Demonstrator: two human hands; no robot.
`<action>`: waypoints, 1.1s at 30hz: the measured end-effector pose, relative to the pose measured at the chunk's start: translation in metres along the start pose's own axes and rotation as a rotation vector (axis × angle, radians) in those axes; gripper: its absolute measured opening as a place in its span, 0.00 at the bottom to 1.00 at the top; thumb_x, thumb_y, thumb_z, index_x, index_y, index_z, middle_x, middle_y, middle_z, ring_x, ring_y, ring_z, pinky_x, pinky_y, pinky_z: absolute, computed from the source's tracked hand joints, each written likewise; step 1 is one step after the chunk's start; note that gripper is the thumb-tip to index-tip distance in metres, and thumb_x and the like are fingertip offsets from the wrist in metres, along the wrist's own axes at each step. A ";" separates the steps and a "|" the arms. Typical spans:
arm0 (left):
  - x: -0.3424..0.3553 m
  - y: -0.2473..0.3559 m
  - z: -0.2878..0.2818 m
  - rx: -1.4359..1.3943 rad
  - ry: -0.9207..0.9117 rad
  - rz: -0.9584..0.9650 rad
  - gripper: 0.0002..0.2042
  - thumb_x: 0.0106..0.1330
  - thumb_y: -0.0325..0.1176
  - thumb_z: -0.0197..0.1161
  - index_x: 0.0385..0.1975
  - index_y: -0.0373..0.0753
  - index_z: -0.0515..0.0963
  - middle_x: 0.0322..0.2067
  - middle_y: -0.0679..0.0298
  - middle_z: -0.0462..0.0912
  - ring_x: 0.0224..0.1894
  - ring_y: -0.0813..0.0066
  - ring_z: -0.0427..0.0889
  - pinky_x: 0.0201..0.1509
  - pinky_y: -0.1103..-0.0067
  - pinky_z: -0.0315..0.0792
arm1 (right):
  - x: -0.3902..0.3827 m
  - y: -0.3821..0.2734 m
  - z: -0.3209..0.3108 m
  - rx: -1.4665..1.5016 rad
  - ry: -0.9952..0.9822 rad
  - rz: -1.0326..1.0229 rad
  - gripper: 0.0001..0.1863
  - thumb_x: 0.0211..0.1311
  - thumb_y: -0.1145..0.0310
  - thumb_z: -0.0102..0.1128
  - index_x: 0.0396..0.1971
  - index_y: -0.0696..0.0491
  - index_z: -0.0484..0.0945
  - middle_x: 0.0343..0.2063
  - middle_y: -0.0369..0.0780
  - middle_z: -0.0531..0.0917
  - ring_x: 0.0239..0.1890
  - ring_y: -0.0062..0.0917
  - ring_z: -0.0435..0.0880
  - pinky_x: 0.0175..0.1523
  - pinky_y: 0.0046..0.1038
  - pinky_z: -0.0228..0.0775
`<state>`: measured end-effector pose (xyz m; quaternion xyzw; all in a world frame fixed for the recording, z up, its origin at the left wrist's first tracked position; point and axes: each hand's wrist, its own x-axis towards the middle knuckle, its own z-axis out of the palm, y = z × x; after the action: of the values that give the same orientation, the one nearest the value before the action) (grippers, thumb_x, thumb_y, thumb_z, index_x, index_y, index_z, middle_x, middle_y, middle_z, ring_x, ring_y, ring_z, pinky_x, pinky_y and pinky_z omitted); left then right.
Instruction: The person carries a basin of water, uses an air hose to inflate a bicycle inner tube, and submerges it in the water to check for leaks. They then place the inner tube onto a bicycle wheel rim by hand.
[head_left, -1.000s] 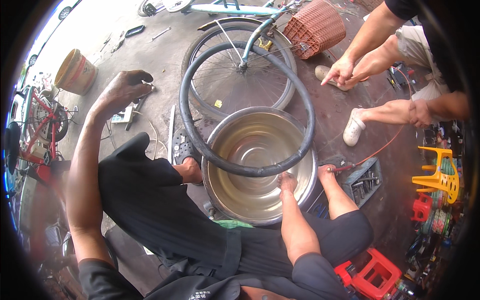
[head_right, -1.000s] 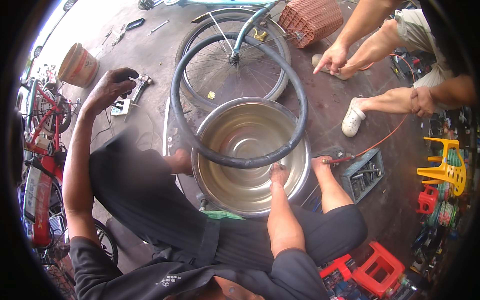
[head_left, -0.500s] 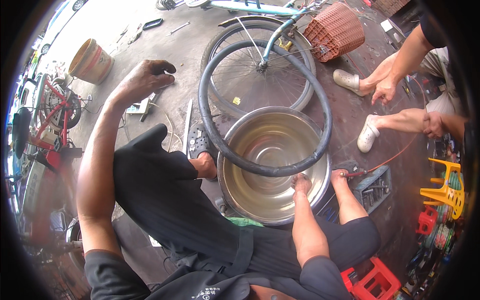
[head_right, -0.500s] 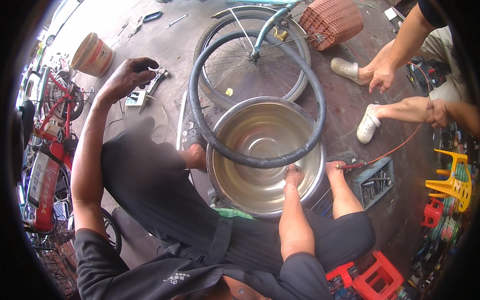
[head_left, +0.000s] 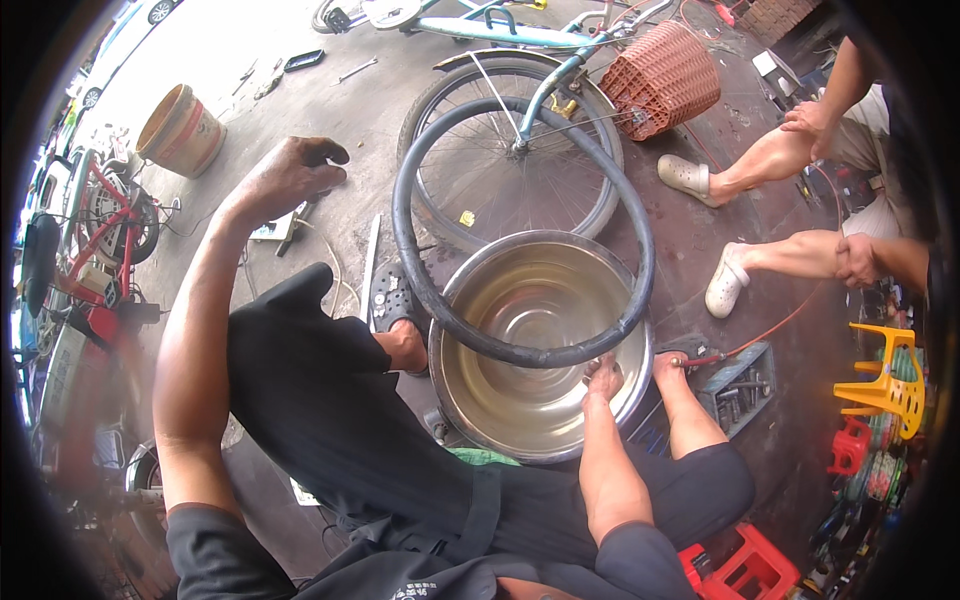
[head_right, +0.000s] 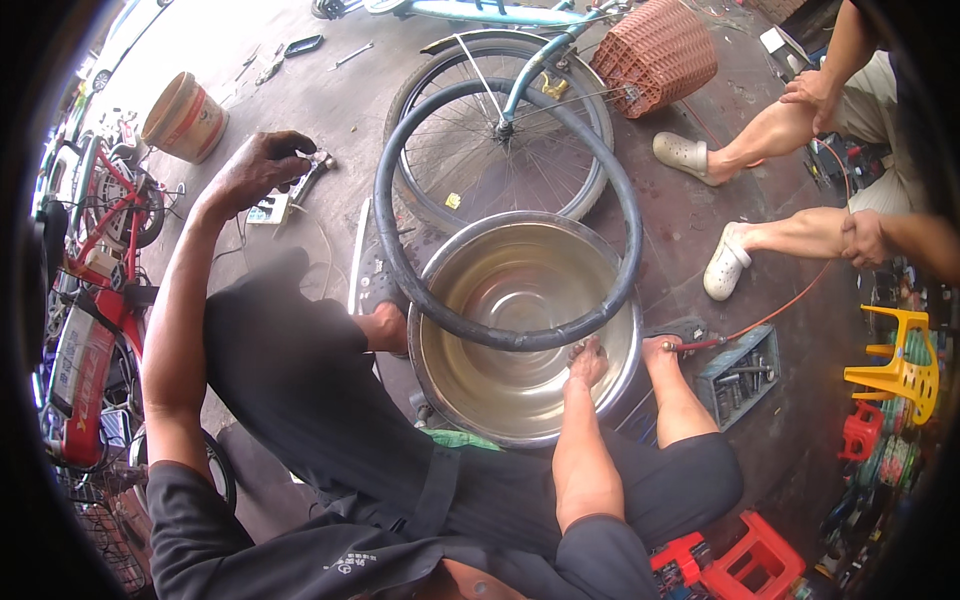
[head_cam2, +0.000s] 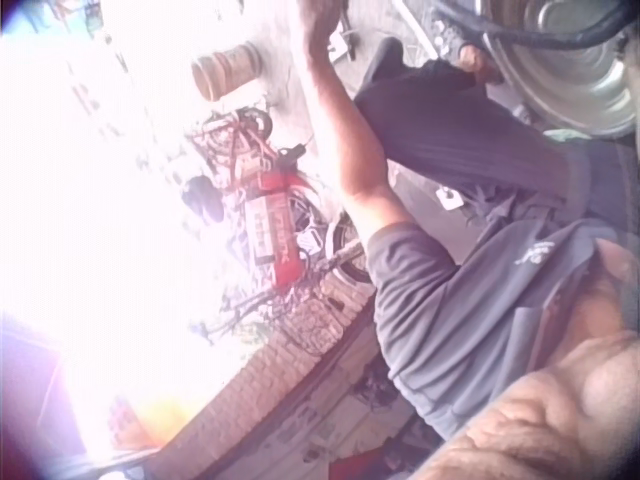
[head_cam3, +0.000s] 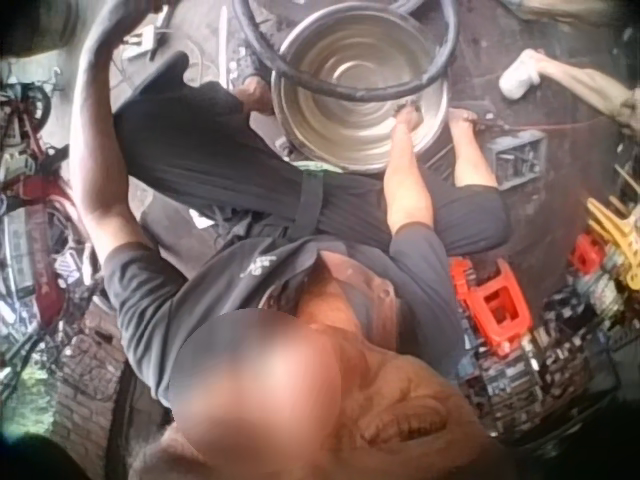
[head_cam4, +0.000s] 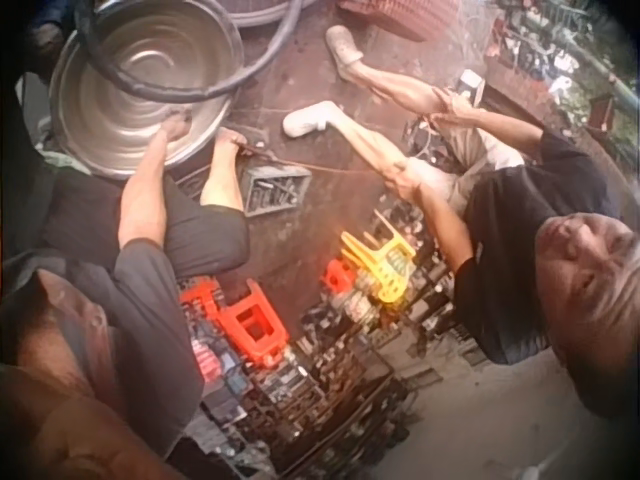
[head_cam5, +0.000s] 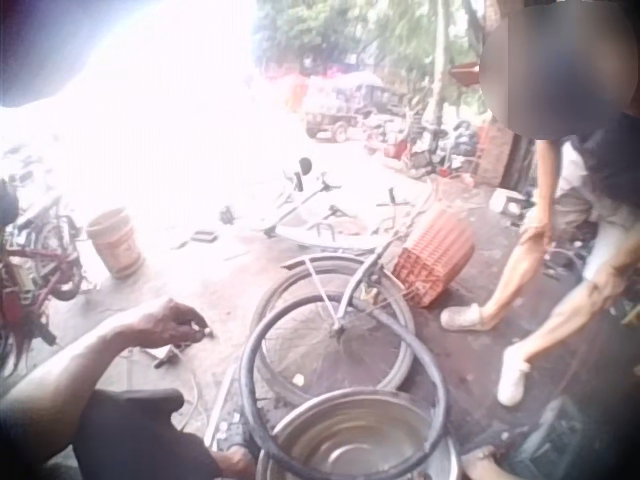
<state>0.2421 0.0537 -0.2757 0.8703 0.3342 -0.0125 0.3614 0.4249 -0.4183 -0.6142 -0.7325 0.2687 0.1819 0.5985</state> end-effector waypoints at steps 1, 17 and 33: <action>0.001 -0.001 -0.001 0.008 0.003 0.010 0.18 0.58 0.35 0.61 0.46 0.31 0.78 0.33 0.57 0.82 0.36 0.75 0.80 0.44 0.77 0.73 | 0.001 -0.003 0.002 0.061 0.032 -0.025 0.15 0.69 0.55 0.52 0.31 0.53 0.74 0.17 0.32 0.74 0.17 0.17 0.72 0.20 0.20 0.62; 0.000 0.005 0.004 0.036 0.004 0.084 0.15 0.61 0.31 0.58 0.44 0.28 0.77 0.29 0.61 0.80 0.29 0.79 0.76 0.36 0.80 0.73 | -0.031 -0.091 0.039 0.204 0.035 -0.212 0.21 0.63 0.48 0.58 0.35 0.54 0.76 0.26 0.35 0.80 0.24 0.21 0.79 0.24 0.26 0.68; -0.005 -0.007 -0.004 -0.036 -0.010 0.028 0.16 0.61 0.31 0.57 0.46 0.29 0.75 0.28 0.63 0.79 0.28 0.80 0.75 0.33 0.80 0.72 | -0.058 -0.073 0.070 0.191 -0.093 -0.148 0.21 0.65 0.47 0.55 0.38 0.53 0.74 0.22 0.34 0.78 0.21 0.19 0.77 0.22 0.21 0.66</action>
<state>0.2328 0.0568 -0.2762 0.8681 0.3204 -0.0056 0.3790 0.4274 -0.3294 -0.5387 -0.6809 0.2023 0.1447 0.6889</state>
